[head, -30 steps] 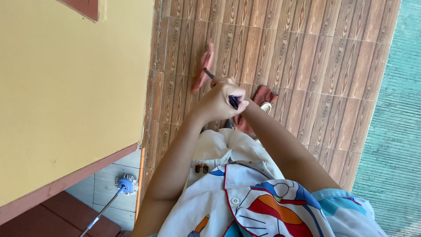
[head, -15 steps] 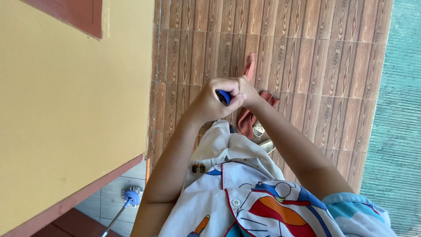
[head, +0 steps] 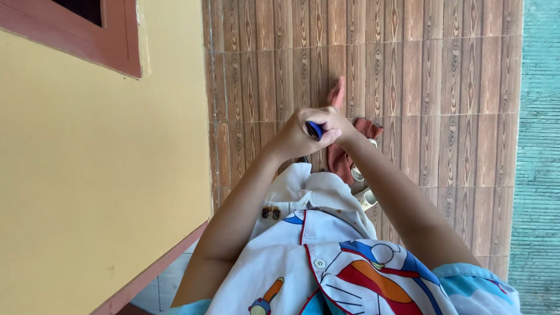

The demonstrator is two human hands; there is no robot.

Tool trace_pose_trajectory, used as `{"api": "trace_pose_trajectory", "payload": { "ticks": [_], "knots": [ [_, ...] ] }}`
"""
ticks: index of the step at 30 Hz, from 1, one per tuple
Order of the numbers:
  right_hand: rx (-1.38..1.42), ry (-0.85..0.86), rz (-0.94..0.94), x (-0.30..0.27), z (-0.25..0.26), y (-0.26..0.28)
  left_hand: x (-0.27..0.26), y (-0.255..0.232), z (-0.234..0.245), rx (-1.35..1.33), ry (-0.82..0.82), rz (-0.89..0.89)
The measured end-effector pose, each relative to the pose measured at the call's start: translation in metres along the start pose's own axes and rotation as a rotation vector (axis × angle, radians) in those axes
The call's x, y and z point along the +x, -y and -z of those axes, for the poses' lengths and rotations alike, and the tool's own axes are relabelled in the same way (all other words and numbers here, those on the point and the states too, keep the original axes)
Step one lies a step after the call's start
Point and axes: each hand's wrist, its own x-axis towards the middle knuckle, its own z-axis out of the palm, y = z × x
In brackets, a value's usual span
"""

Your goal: Sweep the tiled floor using a broom.

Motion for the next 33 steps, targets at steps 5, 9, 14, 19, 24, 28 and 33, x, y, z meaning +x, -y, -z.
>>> {"api": "trace_pose_trajectory", "payload": {
  "ticks": [5,9,14,19,24,28,33],
  "knots": [
    [-0.277,0.086,-0.405,-0.019,0.009,-0.014,-0.001,0.024,0.001,-0.061,-0.078,0.035],
    [-0.257,0.009,-0.406,-0.023,0.016,0.013,-0.006,0.010,-0.007,-0.054,-0.083,0.057],
    [-0.262,-0.118,-0.093,-0.035,0.019,0.043,0.005,-0.061,-0.036,0.041,-0.058,0.064],
    [0.055,-0.184,-0.118,-0.082,0.000,0.011,0.005,-0.071,-0.099,0.198,-0.065,-0.206],
    [0.028,-0.220,-0.016,-0.137,0.017,0.027,-0.019,-0.056,-0.157,0.212,-0.006,-0.207],
    [-0.025,-0.002,0.274,-0.189,0.035,0.028,-0.041,-0.050,-0.193,0.035,-0.046,-0.010],
    [-0.218,0.059,-0.022,-0.205,0.040,0.050,-0.053,-0.067,-0.204,0.017,-0.125,0.062]
  ]
}}
